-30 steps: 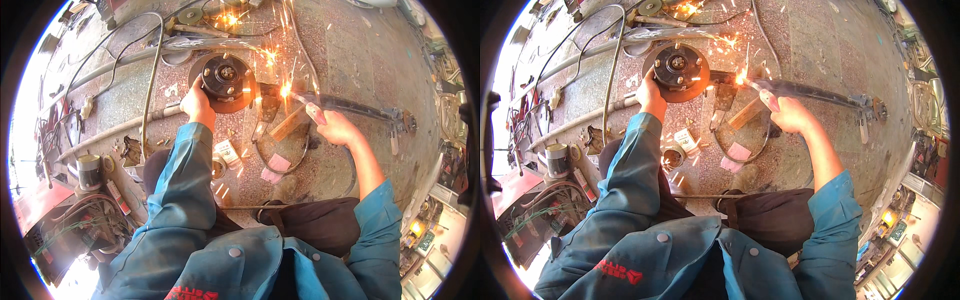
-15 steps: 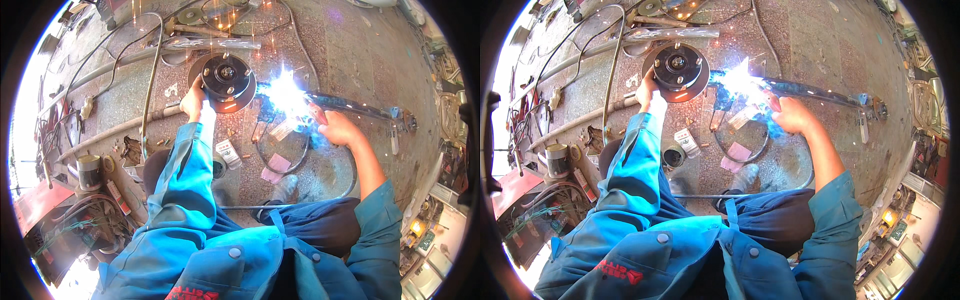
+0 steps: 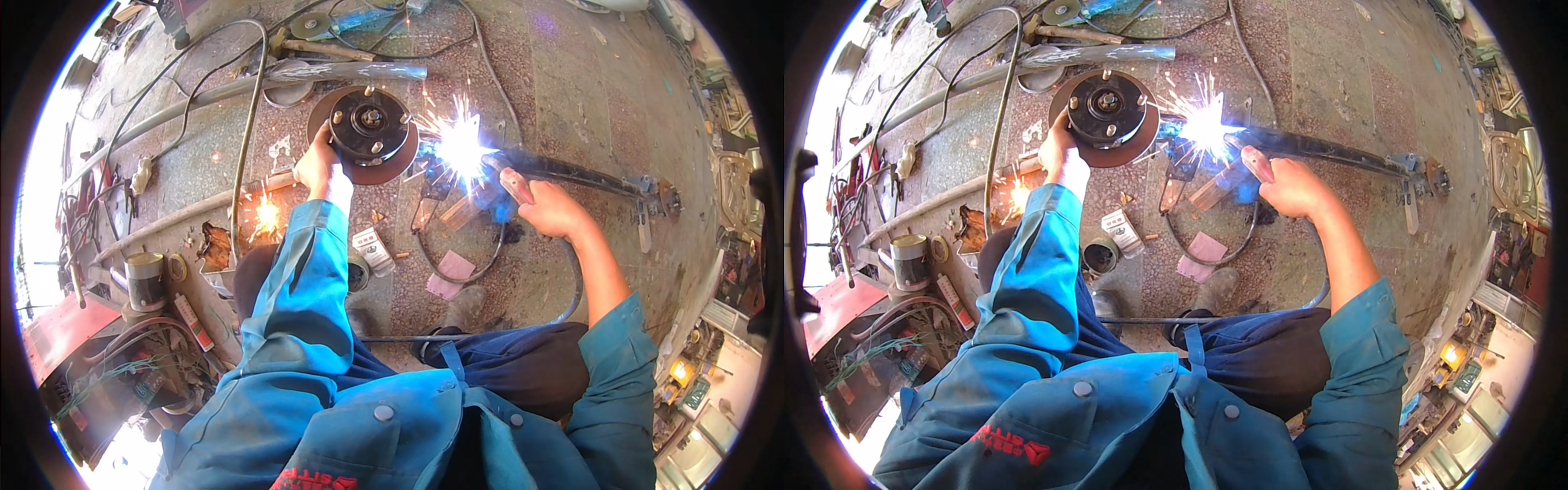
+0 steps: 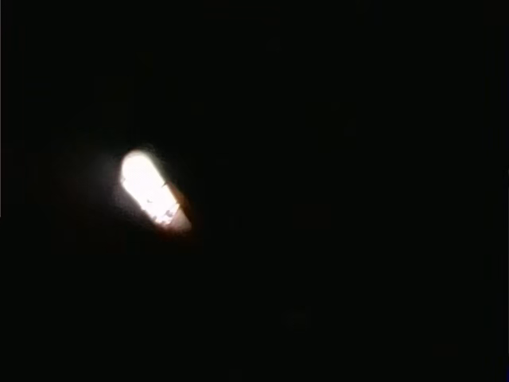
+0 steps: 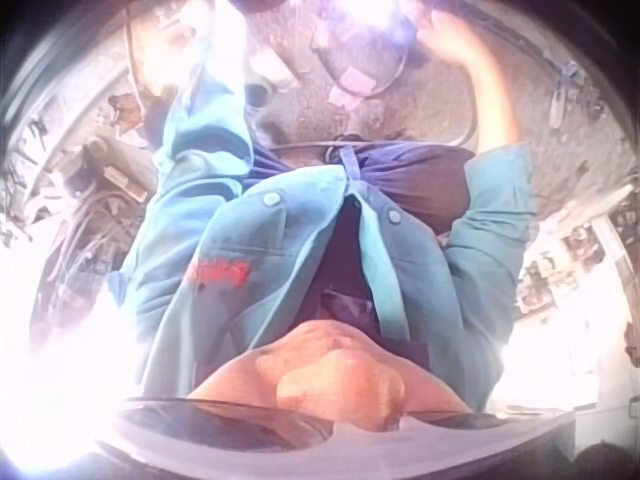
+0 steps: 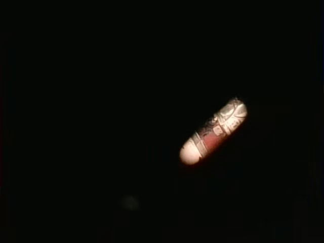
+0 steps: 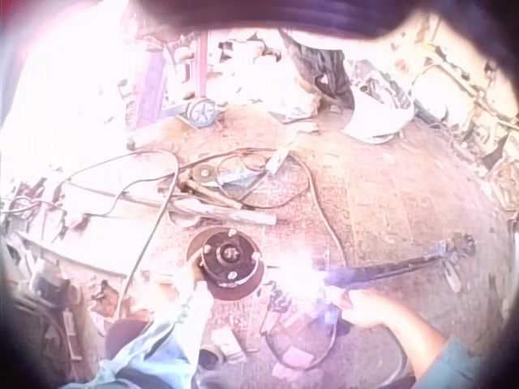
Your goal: The person sits on the floor and uses a welding torch to join a metal brake drum to a long axle-like bar. They hold the drum with one hand and apply the torch with the other, creating bright sparks and molten metal at the joint. The person repositions the parts and continues welding along the seam.
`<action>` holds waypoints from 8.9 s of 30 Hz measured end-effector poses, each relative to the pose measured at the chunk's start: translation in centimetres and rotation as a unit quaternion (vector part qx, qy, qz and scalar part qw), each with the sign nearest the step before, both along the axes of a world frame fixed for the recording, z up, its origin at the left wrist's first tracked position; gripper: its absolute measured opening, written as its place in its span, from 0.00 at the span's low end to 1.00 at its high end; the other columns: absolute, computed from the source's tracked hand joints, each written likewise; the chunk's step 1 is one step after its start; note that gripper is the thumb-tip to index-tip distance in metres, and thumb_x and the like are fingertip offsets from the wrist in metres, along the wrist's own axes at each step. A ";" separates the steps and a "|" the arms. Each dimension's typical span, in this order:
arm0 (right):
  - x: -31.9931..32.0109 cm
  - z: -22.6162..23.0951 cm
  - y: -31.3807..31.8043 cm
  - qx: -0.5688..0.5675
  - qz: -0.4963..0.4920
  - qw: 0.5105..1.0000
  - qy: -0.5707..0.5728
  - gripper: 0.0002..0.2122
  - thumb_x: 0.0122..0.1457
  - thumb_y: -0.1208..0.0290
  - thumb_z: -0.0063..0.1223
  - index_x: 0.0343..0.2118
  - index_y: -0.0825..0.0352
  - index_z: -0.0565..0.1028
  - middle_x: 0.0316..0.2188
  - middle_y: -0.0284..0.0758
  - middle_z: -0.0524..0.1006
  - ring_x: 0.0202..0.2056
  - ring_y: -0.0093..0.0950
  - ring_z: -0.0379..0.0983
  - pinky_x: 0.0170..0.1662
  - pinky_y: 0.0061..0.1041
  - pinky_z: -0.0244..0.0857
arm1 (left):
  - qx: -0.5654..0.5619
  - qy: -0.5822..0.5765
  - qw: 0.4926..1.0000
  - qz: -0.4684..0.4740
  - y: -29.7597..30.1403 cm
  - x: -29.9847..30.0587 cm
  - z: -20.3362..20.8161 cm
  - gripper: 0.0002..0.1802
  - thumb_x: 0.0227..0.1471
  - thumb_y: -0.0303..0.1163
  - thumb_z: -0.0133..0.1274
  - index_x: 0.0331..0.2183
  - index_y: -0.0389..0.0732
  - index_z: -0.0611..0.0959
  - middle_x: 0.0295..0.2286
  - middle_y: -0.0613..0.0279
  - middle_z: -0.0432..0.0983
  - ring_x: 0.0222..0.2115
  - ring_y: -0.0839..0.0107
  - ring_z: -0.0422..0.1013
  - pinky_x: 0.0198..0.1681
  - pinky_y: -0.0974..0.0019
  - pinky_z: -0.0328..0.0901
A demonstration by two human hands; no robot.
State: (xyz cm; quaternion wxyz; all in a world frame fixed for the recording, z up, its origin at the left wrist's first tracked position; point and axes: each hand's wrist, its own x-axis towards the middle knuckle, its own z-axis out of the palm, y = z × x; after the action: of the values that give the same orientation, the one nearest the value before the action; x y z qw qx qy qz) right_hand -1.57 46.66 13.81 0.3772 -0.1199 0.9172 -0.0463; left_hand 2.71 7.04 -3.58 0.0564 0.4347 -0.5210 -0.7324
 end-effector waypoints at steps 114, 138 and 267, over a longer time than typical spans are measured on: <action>-0.1 0.8 -1.8 0.002 -0.017 1.000 0.026 0.16 0.58 0.70 0.53 0.42 0.79 0.79 0.39 0.63 0.83 0.42 0.56 0.85 0.46 0.49 0.76 | 0.168 0.055 0.947 0.269 1.8 -0.5 1.6 0.22 0.58 0.32 0.72 0.43 0.20 0.85 0.43 0.46 0.87 0.37 0.58 0.85 0.44 0.57 0.81; 0.0 1.1 -1.8 0.014 -0.027 1.000 0.008 0.18 0.56 0.69 0.55 0.42 0.81 0.80 0.43 0.65 0.82 0.49 0.57 0.83 0.51 0.48 0.75 | 0.153 0.042 0.955 0.249 2.3 -0.3 4.0 0.24 0.59 0.35 0.71 0.46 0.22 0.86 0.43 0.47 0.87 0.39 0.59 0.85 0.45 0.58 0.80; -0.1 1.2 -3.7 0.057 0.017 0.998 0.025 0.16 0.59 0.70 0.53 0.42 0.80 0.78 0.46 0.64 0.81 0.52 0.59 0.80 0.56 0.50 0.73 | -0.344 -0.169 0.891 -0.244 -0.4 0.8 0.1 0.26 0.74 0.38 0.51 0.69 0.55 0.78 0.57 0.65 0.85 0.56 0.73 0.79 0.61 0.69 0.68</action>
State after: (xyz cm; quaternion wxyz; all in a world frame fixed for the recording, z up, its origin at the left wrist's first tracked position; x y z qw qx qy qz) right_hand -1.67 42.96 15.00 0.3607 -0.1145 0.9255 0.0158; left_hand 3.48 6.62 -3.43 -0.0668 0.3646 -0.8317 -0.4133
